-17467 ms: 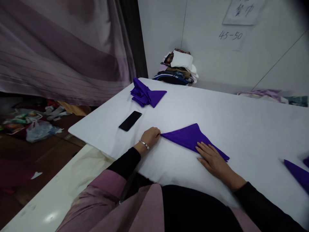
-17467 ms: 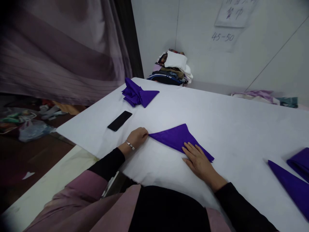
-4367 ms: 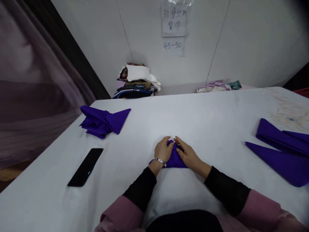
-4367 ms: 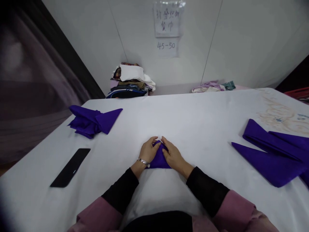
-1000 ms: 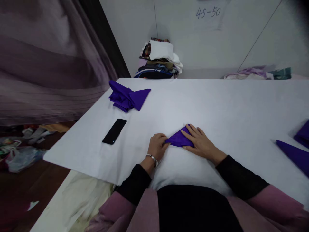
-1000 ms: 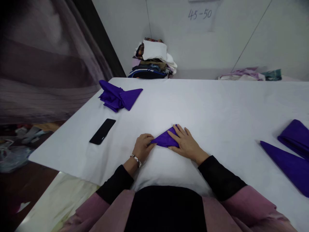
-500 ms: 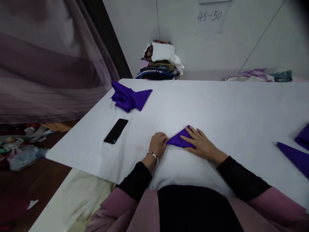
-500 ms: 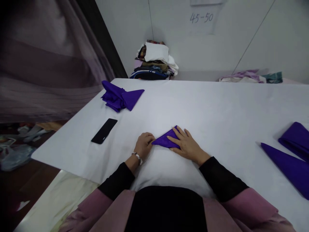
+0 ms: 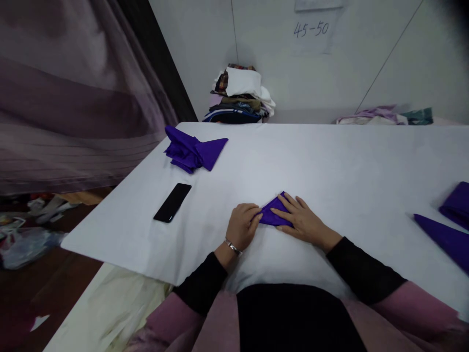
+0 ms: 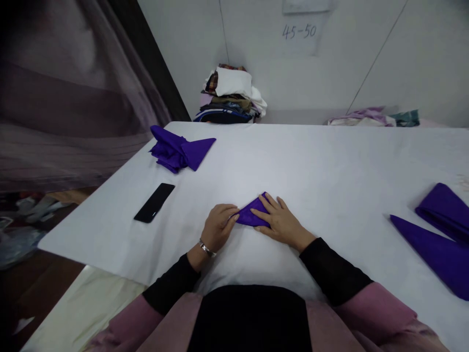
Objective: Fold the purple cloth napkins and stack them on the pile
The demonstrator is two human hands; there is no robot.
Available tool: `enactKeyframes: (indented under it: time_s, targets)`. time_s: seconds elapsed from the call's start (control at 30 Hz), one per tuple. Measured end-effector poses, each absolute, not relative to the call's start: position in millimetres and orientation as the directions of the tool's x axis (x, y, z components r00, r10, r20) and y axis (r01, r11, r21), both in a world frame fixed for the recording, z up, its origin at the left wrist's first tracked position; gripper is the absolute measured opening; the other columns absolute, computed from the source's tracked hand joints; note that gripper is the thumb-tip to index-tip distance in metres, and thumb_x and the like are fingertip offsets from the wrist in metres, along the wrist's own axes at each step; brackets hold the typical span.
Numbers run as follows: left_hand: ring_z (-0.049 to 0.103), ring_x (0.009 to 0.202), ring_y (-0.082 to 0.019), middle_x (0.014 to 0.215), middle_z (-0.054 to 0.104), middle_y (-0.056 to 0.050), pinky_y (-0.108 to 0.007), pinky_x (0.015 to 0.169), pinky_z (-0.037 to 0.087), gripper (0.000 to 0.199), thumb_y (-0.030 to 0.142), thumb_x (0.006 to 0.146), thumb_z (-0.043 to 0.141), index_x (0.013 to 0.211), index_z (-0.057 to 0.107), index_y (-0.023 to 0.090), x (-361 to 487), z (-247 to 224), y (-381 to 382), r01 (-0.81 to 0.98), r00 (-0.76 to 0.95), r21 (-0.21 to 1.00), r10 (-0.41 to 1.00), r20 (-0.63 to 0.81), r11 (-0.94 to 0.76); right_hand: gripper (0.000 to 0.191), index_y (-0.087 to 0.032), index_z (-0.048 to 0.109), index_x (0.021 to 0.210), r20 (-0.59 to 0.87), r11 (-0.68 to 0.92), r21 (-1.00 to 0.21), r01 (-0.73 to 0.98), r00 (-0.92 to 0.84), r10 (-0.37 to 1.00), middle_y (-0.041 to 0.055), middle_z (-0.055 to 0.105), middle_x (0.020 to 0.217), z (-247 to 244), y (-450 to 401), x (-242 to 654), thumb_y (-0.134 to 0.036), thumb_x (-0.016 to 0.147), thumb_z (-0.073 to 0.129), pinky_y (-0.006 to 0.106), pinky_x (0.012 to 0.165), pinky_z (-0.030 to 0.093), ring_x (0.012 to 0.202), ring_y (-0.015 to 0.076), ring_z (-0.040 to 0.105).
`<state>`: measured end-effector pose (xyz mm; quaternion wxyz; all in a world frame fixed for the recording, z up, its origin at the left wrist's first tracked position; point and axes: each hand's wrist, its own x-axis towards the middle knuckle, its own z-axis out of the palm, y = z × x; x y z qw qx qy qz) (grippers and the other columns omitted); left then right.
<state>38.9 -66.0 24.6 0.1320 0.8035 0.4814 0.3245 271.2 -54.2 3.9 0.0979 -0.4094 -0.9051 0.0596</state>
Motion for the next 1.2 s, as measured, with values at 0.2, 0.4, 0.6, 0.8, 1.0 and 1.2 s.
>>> enactKeyframes:
  time_s: [0.2, 0.4, 0.6, 0.8, 1.0, 1.2]
  targets:
    - [0.016, 0.137, -0.027, 0.146, 0.029, -0.014, -0.052, 0.11, 0.016, 0.073, 0.058, 0.083, 0.043, 0.138, 0.028, 0.013, 74.7, 20.1, -68.0, 0.706, 0.646, 0.237, 0.744, 0.173, -0.668, 0.054, -0.026, 0.039, 0.136, 0.104, 0.658, -0.185, 0.73, -0.651, 0.752, 0.0119, 0.021, 0.149, 6.7, -54.6, 270.6, -0.052, 0.088, 0.04, 0.056, 0.103, 0.021, 0.137, 0.0312, 0.011]
    - [0.011, 0.138, -0.028, 0.147, 0.021, -0.02, -0.048, 0.111, 0.016, 0.088, 0.067, 0.081, 0.033, 0.14, 0.019, 0.004, 79.3, 1.0, -65.2, 0.754, 0.617, 0.239, 0.785, 0.063, -0.612, 0.065, -0.025, 0.032, 0.14, 0.112, 0.658, -0.192, 0.728, -0.65, 0.752, 0.0129, 0.021, 0.149, 10.3, -55.4, 267.4, -0.059, 0.086, 0.04, 0.056, 0.103, 0.021, 0.136, 0.0316, 0.013]
    - [0.01, 0.138, -0.029, 0.148, 0.018, -0.02, -0.049, 0.111, 0.015, 0.089, 0.069, 0.081, 0.029, 0.14, 0.021, 0.003, 78.4, 3.6, -64.6, 0.763, 0.614, 0.23, 0.789, 0.037, -0.604, 0.072, -0.02, 0.021, 0.144, 0.136, 0.625, -0.177, 0.76, -0.61, 0.78, 0.0141, 0.023, 0.148, 4.4, -67.9, 282.4, -0.06, 0.086, 0.037, 0.055, 0.105, 0.019, 0.137, 0.0284, 0.014]
    - [0.011, 0.138, -0.028, 0.149, 0.019, -0.018, -0.049, 0.11, 0.016, 0.082, 0.066, 0.081, 0.035, 0.14, 0.023, 0.01, 78.9, 2.0, -63.3, 0.765, 0.609, 0.229, 0.792, 0.047, -0.602, 0.069, -0.02, 0.012, 0.145, 0.115, 0.553, -0.196, 0.81, -0.541, 0.833, 0.0116, 0.023, 0.148, 3.6, -105.7, 323.9, -0.052, 0.09, 0.037, 0.052, 0.107, 0.02, 0.136, 0.0256, 0.018]
    - [0.013, 0.138, -0.028, 0.148, 0.02, -0.019, -0.046, 0.111, 0.016, 0.083, 0.066, 0.081, 0.035, 0.14, 0.024, 0.007, 79.1, 2.3, -62.2, 0.769, 0.609, 0.216, 0.792, 0.038, -0.601, 0.066, -0.023, 0.009, 0.145, 0.03, 0.447, -0.195, 0.873, -0.45, 0.893, 0.0085, 0.022, 0.149, 6.9, -145.1, 357.1, -0.049, 0.091, 0.036, 0.053, 0.108, 0.019, 0.137, 0.0262, 0.015]
    - [0.014, 0.137, -0.029, 0.148, 0.021, -0.019, -0.048, 0.109, 0.018, 0.08, 0.063, 0.082, 0.036, 0.14, 0.025, 0.008, 78.0, -3.5, -59.4, 0.76, 0.616, 0.195, 0.783, 0.093, -0.621, 0.062, -0.023, 0.017, 0.144, 0.035, 0.279, -0.255, 0.926, -0.28, 0.959, 0.0086, 0.025, 0.148, 7.5, -167.1, 375.8, -0.048, 0.092, 0.036, 0.053, 0.107, 0.02, 0.136, 0.0255, 0.019]
